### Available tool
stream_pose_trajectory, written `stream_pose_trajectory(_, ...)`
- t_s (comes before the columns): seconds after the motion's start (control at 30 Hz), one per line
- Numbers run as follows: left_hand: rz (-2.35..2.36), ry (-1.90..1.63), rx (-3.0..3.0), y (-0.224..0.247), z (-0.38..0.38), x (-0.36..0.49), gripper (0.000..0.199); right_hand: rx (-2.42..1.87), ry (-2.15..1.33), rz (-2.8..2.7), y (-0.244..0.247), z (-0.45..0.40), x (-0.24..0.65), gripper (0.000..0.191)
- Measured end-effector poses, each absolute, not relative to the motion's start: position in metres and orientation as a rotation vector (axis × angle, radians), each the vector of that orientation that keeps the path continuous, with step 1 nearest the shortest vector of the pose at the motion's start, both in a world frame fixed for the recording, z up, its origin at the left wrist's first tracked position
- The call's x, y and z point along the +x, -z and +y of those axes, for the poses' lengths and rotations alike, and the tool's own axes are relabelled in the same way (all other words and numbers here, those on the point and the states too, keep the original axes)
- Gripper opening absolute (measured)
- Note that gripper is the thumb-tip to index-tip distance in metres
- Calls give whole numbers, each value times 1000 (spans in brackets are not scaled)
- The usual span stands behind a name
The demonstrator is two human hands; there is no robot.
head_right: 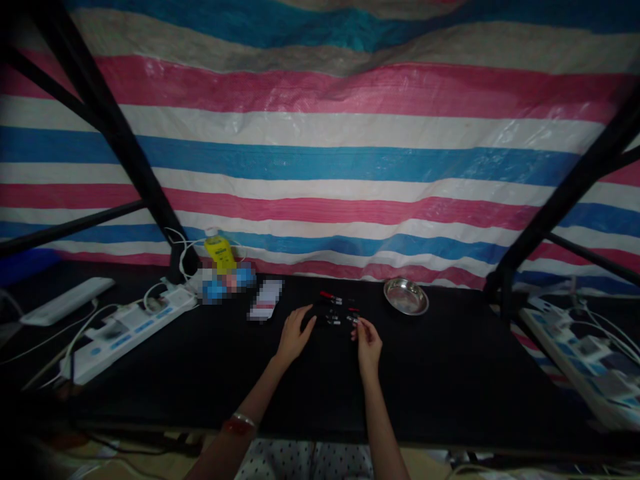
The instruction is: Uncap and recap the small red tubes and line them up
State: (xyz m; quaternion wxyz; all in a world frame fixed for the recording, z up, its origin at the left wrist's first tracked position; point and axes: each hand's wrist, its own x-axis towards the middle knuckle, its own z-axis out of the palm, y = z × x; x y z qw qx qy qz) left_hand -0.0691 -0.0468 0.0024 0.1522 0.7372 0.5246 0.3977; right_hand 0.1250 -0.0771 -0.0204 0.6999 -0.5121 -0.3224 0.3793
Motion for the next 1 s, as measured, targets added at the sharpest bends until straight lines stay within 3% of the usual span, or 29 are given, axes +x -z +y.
stream_pose_trajectory(0.4, 1484, -1318, 1584, 3, -81, -92, 30, -1008, -1242, -443, 12, -94, 127, 33)
stream_pose_trajectory(0.63, 1341, -1256, 1408, -7, -83, -79, 39, -950, -1396, -463, 7, -102, 115, 28)
stream_pose_trajectory(1.0, 1243, -1223, 1476, -6, -91, -69, 37, -934, -1491, -574, 4, -106, 90, 29)
